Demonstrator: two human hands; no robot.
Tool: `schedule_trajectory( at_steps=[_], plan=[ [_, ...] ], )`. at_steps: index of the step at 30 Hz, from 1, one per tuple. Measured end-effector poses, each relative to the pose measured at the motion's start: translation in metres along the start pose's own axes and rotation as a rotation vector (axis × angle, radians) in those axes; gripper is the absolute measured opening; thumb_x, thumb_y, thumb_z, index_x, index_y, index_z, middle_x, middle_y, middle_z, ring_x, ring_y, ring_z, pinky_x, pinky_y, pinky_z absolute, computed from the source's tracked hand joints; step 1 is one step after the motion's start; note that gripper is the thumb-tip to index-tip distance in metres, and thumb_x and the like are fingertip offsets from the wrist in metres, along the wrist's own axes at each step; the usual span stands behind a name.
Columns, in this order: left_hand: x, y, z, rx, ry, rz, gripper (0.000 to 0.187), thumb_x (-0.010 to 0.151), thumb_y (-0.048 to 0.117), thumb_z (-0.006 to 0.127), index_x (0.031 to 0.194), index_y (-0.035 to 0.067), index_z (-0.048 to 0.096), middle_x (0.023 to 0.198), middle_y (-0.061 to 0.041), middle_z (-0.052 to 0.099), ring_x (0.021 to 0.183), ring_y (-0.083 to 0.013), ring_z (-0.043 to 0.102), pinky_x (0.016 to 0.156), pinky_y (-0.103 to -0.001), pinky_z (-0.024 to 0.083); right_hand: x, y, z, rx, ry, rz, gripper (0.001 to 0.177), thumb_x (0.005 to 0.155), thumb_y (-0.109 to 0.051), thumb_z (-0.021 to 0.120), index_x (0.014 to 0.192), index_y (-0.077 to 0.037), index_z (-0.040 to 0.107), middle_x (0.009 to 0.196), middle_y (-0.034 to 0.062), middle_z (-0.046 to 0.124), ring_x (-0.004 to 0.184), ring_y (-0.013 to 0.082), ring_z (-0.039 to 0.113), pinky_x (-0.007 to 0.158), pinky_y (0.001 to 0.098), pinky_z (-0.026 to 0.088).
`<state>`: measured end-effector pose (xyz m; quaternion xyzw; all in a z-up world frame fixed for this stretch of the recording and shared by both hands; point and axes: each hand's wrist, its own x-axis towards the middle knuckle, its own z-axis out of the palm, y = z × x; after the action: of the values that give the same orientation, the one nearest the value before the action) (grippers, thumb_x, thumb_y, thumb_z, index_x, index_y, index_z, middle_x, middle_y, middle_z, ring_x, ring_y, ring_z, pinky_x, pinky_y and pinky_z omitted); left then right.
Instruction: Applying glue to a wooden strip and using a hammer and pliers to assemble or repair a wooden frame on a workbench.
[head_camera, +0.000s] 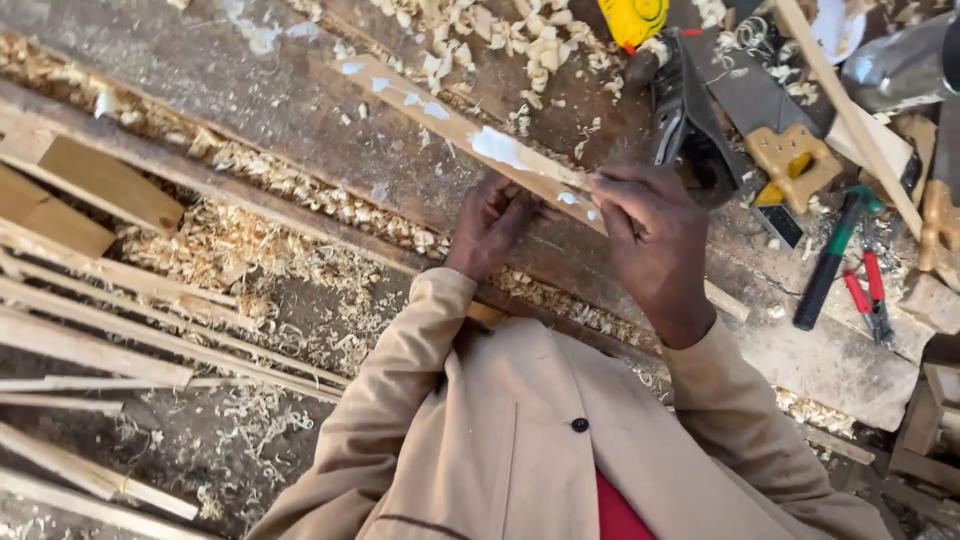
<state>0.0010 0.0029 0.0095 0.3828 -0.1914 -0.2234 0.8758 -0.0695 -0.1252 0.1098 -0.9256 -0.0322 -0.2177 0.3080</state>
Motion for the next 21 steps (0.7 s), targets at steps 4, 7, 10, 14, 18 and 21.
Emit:
schedule_trajectory(
  at_steps=[4,7,10,14,18,21],
  plan=[
    [-0.002,-0.008,-0.002,-0.003,0.016,-0.025,0.008,0.091,0.003,0.046,0.088,-0.004,0.05,0.08,-0.02,0.063,0.077,-0.0244,0.067,0.068,-0.031,0.059,-0.011,0.004,-0.009,-0.043,0.047,0.018,0.013,0.083,0.004,0.069,0.094,-0.002,0.068,0.097,0.0131,0.063,0.092,0.0312,0.061,0.079,0.0385,0.051],
    [0.0,-0.011,-0.001,-0.021,0.008,-0.025,0.007,0.091,0.002,0.046,0.09,-0.003,0.051,0.08,-0.02,0.064,0.076,-0.0231,0.067,0.068,-0.031,0.059,-0.022,0.013,-0.018,-0.012,0.01,0.104,0.014,0.083,0.004,0.069,0.096,-0.001,0.068,0.093,0.016,0.063,0.09,0.0343,0.061,0.076,0.0425,0.052],
    [-0.003,-0.017,-0.004,0.008,0.032,-0.037,0.007,0.09,0.001,0.046,0.091,-0.004,0.051,0.08,-0.021,0.063,0.075,-0.0236,0.067,0.068,-0.033,0.059,-0.03,0.02,-0.029,-0.043,0.023,0.104,0.013,0.083,0.002,0.069,0.095,-0.003,0.069,0.094,0.0131,0.064,0.089,0.0303,0.062,0.076,0.0393,0.05],
    [-0.003,-0.032,-0.016,0.054,0.019,-0.035,0.009,0.091,0.002,0.046,0.089,-0.005,0.05,0.079,-0.022,0.063,0.075,-0.0259,0.067,0.068,-0.034,0.059,-0.044,0.026,-0.047,-0.132,-0.048,0.077,0.012,0.083,0.005,0.068,0.094,-0.001,0.069,0.091,0.0177,0.064,0.087,0.0378,0.06,0.072,0.0448,0.051],
    [-0.002,-0.014,-0.007,0.237,-0.014,-0.027,0.015,0.09,-0.007,0.039,0.082,0.001,0.049,0.077,-0.019,0.062,0.076,-0.0282,0.069,0.065,-0.035,0.061,-0.03,-0.001,-0.073,-0.213,-0.105,0.023,0.015,0.085,0.013,0.068,0.099,0.008,0.066,0.1,0.0226,0.064,0.088,0.0327,0.058,0.077,0.0417,0.048],
    [0.0,0.001,0.004,0.365,0.016,-0.003,0.015,0.086,-0.002,0.045,0.077,0.005,0.054,0.074,-0.015,0.066,0.071,-0.0234,0.07,0.053,-0.032,0.058,-0.028,0.007,-0.068,-0.25,-0.187,-0.05,0.023,0.079,0.018,0.063,0.1,0.01,0.064,0.103,0.023,0.062,0.088,0.0348,0.054,0.074,0.0426,0.042]
  ],
)
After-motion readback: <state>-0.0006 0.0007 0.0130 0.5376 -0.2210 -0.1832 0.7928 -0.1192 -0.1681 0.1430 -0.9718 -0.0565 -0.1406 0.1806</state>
